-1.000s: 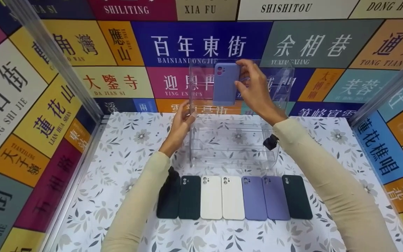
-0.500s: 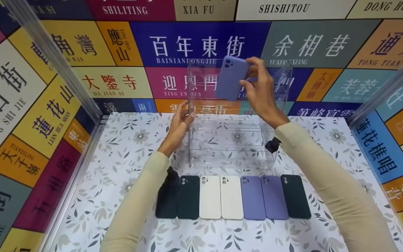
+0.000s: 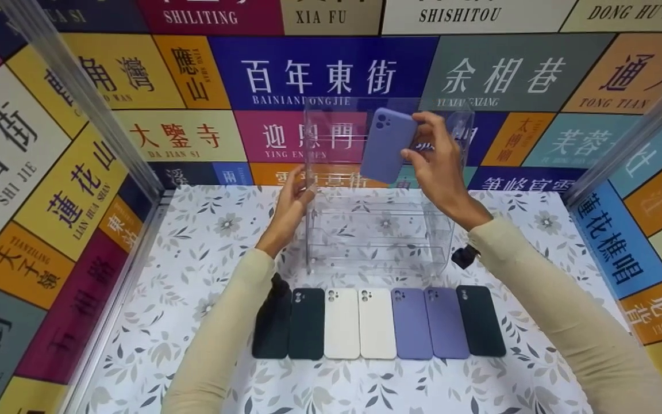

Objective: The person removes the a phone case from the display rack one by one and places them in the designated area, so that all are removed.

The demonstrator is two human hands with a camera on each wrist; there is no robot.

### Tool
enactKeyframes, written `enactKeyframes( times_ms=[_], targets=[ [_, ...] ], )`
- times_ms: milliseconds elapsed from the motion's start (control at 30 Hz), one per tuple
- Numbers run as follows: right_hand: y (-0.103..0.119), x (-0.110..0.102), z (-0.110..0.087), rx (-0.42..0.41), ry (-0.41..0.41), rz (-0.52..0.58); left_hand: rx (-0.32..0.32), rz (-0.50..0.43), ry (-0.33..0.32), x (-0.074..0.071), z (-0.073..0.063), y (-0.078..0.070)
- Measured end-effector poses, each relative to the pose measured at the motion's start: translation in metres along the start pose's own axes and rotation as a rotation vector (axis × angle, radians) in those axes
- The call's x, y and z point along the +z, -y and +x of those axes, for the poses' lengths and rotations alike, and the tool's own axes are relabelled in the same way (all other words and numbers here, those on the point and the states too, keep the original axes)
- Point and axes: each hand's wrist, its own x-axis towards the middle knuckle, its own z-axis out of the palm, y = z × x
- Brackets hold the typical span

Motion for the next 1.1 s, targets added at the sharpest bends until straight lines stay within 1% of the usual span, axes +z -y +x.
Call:
enactKeyframes(
  times_ms=[167, 300, 500, 700, 767, 1100],
  targets=[
    [-0.001, -0.004, -0.015, -0.018, 0.038, -0.015, -0.001, 0.015, -0.005, 0.000, -0.001, 0.000],
    [-0.004, -0.006, -0.027, -0.009, 0.061, -0.009, -0.004, 0.017, -0.006, -0.001, -0.001, 0.000],
    [-0.009, -0.009, -0.049, 0.021, 0.085, 0.001, 0.000, 0.020, 0.003, 0.000, -0.001, 0.000],
    [-0.013, -0.009, -0.071, 0.045, 0.135, -0.049, -0.004, 0.030, 0.003, 0.000, -0.002, -0.001],
    [-0.015, -0.009, -0.077, 0.050, 0.151, -0.059, -0.006, 0.034, 0.003, -0.001, -0.002, -0.001],
    [-0.024, -0.009, -0.102, 0.111, 0.199, -0.035, -0.015, 0.022, 0.006, 0.000, -0.002, -0.001]
  ],
)
